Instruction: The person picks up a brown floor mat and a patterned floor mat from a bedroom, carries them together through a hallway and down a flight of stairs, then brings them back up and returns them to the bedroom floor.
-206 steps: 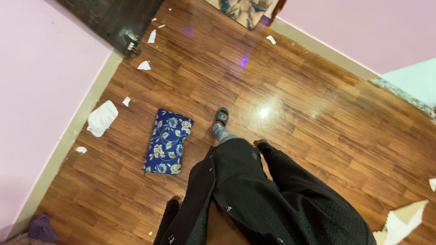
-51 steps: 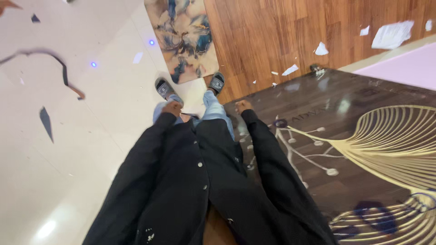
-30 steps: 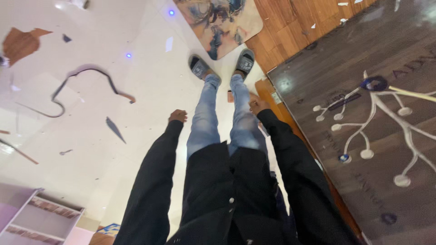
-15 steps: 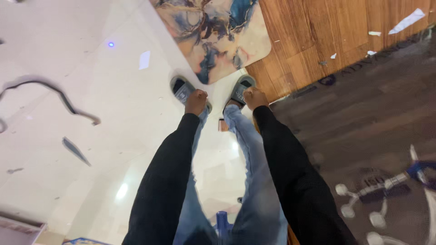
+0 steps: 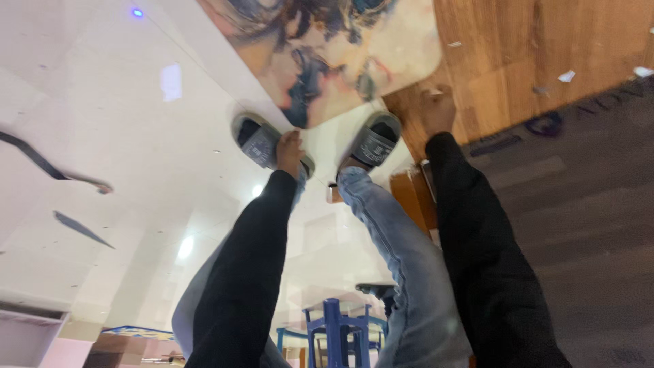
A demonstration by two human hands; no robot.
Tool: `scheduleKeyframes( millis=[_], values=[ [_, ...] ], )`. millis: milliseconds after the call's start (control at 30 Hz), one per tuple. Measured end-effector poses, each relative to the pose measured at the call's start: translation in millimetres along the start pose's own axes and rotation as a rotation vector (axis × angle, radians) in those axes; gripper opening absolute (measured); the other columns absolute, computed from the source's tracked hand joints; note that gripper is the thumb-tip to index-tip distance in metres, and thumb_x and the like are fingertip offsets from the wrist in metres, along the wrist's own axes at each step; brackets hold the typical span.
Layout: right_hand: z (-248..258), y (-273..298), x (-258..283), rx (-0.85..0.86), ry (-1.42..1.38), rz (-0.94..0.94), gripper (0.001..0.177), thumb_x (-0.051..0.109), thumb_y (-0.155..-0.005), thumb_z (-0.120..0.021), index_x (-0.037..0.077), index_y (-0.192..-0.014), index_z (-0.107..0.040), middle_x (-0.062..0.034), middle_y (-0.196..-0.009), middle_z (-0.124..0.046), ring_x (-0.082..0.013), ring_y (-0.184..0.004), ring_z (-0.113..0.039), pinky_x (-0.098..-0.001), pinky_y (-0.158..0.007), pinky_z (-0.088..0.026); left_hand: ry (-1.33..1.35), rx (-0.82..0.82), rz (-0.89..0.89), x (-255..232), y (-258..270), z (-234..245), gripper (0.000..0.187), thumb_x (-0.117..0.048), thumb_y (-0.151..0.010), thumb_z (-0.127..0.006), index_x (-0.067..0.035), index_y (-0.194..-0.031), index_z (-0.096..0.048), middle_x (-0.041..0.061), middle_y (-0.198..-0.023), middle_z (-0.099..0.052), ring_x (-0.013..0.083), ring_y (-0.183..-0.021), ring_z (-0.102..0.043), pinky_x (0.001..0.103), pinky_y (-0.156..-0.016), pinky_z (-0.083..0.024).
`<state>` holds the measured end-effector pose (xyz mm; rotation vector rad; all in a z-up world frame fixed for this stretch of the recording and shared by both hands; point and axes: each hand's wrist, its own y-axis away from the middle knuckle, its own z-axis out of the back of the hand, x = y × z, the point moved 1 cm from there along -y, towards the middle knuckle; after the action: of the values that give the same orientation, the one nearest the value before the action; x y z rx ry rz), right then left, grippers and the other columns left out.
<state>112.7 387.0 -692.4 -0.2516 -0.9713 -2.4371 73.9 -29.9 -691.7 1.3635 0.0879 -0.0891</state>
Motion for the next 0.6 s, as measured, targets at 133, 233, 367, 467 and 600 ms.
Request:
scheduleKeyframes(
  millis=[133,233,367,467,600],
  values=[
    [10.2,-7.3,29.6,-0.056,-0.178,-0.053,0.030,0.025,-0.097,-0.069,0.002,-0.115,-0.064,-0.0170,-0.091,-0.074,-0.0289,-0.082,-0.072,-0.0412,-0.075,-0.055,0.074,0.052,0.066,-11.7,-9.6,2.0,0.052,-0.039,-0.094,-0.068,-0.005,-0.133,-0.059,0.006,-0.127,-0.063,0.0164,-0.115,-0.061,0.034,-0.090,-0.051],
    [0.2,-2.9,57.0,-0.081,-0.261,-0.150,0.030,0.030,-0.097,-0.070,0.002,-0.104,-0.064,-0.0153,-0.089,-0.073,-0.0269,-0.080,-0.072,-0.0408,-0.072,-0.055,0.131,0.082,0.165,-21.9,-13.7,4.5,0.054,-0.038,-0.093,-0.071,-0.008,-0.136,-0.059,0.007,-0.132,-0.063,0.0203,-0.120,-0.061,0.038,-0.099,-0.051],
    [2.0,-8.9,64.3,-0.215,-0.185,-0.167,0.041,0.037,-0.098,-0.075,0.000,-0.091,-0.059,-0.0171,-0.080,-0.068,-0.0303,-0.073,-0.066,-0.0448,-0.072,-0.052,0.182,0.112,0.188,-23.5,-19.3,-1.0,0.055,-0.038,-0.091,-0.071,-0.012,-0.139,-0.058,0.006,-0.134,-0.061,0.0222,-0.120,-0.057,0.041,-0.098,-0.047],
    [7.7,-15.4,69.1,-0.121,-0.159,-0.210,0.044,0.039,-0.097,-0.074,-0.001,-0.086,-0.058,-0.0179,-0.078,-0.069,-0.0330,-0.074,-0.069,-0.0442,-0.072,-0.054,0.014,0.043,0.278,-21.1,-26.1,-5.4,0.055,-0.040,-0.091,-0.071,-0.012,-0.137,-0.058,0.005,-0.135,-0.059,0.0220,-0.123,-0.056,0.045,-0.101,-0.048],
    [21.5,-11.1,82.1,-0.040,-0.096,-0.021,0.036,0.034,-0.100,-0.067,0.000,-0.088,-0.063,-0.0217,-0.082,-0.070,-0.0405,-0.080,-0.070,-0.0493,-0.072,-0.052,0.085,0.172,0.217,-11.4,-23.5,-15.0,0.057,-0.047,-0.092,-0.069,-0.014,-0.136,-0.059,0.007,-0.135,-0.058,0.0217,-0.126,-0.054,0.044,-0.100,-0.047]
  ],
)
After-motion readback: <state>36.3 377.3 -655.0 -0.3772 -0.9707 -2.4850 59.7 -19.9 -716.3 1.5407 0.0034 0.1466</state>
